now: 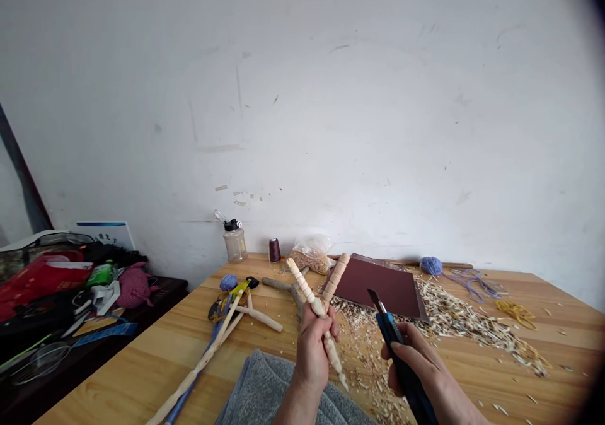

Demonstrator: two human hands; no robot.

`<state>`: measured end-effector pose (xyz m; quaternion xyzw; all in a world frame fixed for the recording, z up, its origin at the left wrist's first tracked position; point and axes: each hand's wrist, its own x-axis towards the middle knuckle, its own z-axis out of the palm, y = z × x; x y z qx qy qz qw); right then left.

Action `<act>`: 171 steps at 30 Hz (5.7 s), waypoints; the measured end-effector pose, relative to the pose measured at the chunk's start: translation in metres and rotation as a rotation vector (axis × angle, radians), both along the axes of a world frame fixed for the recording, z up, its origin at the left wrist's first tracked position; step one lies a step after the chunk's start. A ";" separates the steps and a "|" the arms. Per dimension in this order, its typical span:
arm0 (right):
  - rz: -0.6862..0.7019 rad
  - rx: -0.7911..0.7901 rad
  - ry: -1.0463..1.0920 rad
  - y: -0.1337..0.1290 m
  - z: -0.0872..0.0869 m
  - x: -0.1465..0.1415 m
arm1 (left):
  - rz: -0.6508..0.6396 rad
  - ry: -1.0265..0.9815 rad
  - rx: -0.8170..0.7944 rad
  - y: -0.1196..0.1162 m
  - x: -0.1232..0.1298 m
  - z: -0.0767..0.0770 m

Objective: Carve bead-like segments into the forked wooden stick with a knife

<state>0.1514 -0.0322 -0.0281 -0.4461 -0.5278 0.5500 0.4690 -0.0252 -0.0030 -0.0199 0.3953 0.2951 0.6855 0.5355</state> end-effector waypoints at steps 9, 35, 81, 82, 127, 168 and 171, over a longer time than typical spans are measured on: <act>-0.046 0.210 0.021 0.005 -0.004 -0.008 | -0.125 -0.101 -0.079 -0.002 0.001 0.007; -0.233 0.739 -0.953 -0.013 0.003 -0.013 | -0.209 -0.202 -0.234 -0.013 0.022 -0.004; -0.178 0.578 -0.768 -0.014 0.007 -0.014 | -0.154 0.129 -0.083 -0.013 0.018 -0.003; -0.202 0.598 -0.767 -0.012 0.007 -0.012 | -0.163 0.099 -0.105 -0.014 0.018 -0.002; -0.397 0.820 -1.376 -0.005 0.014 0.012 | -0.517 -0.058 -0.342 -0.033 0.031 0.008; -0.246 0.769 -1.055 0.001 0.008 0.014 | -0.379 -0.167 -0.372 -0.032 0.031 0.013; -0.266 0.827 -1.206 -0.003 0.011 0.014 | -0.371 -0.149 -0.378 -0.034 0.032 0.013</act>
